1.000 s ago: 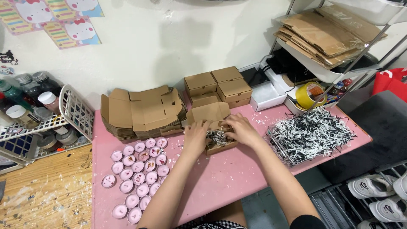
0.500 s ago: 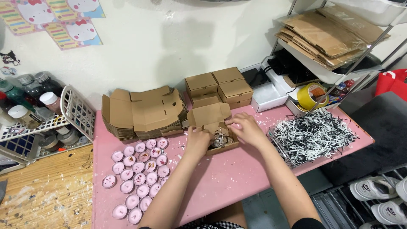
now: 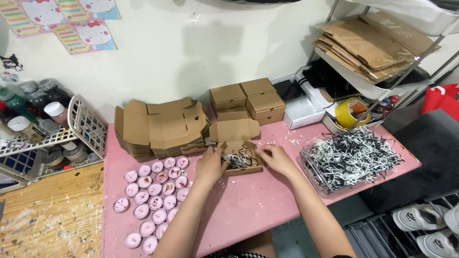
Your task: The recorder is packaging pink heart-shaped candle melts into cardboard boxes, adding shredded paper filler and small plastic bags.
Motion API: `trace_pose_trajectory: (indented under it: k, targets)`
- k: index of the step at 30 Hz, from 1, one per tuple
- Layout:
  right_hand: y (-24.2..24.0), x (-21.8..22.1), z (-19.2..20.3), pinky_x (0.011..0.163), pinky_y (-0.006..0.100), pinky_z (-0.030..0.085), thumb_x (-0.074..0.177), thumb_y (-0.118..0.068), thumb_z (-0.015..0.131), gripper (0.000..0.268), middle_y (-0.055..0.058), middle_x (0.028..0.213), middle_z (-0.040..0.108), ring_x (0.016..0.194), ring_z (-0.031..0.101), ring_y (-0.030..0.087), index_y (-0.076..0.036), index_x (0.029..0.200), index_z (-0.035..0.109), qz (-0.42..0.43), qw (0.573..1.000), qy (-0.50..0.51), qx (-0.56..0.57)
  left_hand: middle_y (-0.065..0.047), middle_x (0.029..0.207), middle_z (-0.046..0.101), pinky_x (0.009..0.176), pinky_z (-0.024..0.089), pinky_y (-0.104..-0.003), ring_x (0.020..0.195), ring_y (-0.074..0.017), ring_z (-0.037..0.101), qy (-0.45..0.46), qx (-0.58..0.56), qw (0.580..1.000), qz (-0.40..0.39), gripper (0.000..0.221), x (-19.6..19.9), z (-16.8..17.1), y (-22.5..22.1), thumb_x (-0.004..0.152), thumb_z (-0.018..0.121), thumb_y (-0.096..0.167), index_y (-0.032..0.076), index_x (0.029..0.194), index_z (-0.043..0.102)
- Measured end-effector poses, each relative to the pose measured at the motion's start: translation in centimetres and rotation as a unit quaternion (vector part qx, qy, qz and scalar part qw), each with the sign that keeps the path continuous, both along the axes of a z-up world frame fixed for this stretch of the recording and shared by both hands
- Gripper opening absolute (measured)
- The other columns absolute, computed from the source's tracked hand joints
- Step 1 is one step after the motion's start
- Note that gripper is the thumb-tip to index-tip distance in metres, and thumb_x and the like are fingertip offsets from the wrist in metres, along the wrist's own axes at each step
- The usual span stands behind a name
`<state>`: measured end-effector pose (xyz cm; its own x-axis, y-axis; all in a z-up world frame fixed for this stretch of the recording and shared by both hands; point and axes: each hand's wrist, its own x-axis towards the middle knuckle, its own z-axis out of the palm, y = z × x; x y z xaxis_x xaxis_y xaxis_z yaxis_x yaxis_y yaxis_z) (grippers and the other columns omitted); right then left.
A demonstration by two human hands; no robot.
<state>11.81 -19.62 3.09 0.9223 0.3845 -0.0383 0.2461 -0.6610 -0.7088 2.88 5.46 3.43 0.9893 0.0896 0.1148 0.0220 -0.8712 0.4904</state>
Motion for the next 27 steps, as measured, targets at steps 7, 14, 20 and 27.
trace_pose_trajectory:
  k: [7, 14, 20, 27]
  targets:
    - [-3.4, 8.5, 1.3, 0.091, 0.039, 0.055, 0.092, -0.013, 0.067, 0.025, 0.017, 0.109, 0.074, 0.103, 0.071, 0.029, 0.0, 0.114, 0.069, -0.19, 0.922, -0.312, 0.131, -0.01, 0.11, 0.06, 0.087, 0.046, -0.047, 0.113, -0.0295, 0.055, -0.11, 0.048, 0.993, -0.001, 0.042, -0.5, 1.9, -1.2, 0.076, 0.083, 0.024, 0.016, 0.114, 0.066]
    - [-6.1, 20.7, -1.2, 0.106, 0.068, 0.021, 0.072, -0.045, 0.083, 0.089, 0.027, 0.137, 0.058, 0.127, 0.052, 0.042, 0.003, 0.14, 0.049, -0.327, 0.88, -0.178, -0.295, -0.006, 0.109, 0.06, 0.088, 0.045, -0.046, 0.109, -0.0274, 0.056, -0.101, 0.082, 0.991, -0.03, 0.035, -0.3, 0.4, -1.8, 0.079, 0.082, 0.027, 0.016, 0.109, 0.069]
    - [-5.5, 22.2, -2.1, 0.119, 0.079, 0.002, 0.095, -0.016, 0.062, 0.028, 0.017, 0.113, 0.077, 0.116, 0.069, 0.036, -0.008, 0.118, 0.077, -0.36, 0.881, -0.052, -0.304, -0.009, 0.112, 0.06, 0.087, 0.046, -0.046, 0.108, -0.0288, 0.055, -0.13, 0.083, 0.987, -0.039, 0.038, -0.2, 0.2, -1.7, 0.079, 0.081, 0.026, 0.013, 0.112, 0.068]
    - [-3.9, 16.4, 3.9, 0.115, 0.073, 0.018, 0.093, -0.016, 0.061, 0.026, 0.017, 0.104, 0.075, 0.103, 0.07, 0.036, -0.013, 0.117, 0.072, -0.352, 0.902, -0.195, -0.155, -0.008, 0.113, 0.06, 0.088, 0.045, -0.047, 0.109, -0.0294, 0.055, -0.132, 0.052, 0.989, -0.03, 0.039, -0.2, 0.6, -2.1, 0.083, 0.076, 0.028, 0.012, 0.116, 0.066]
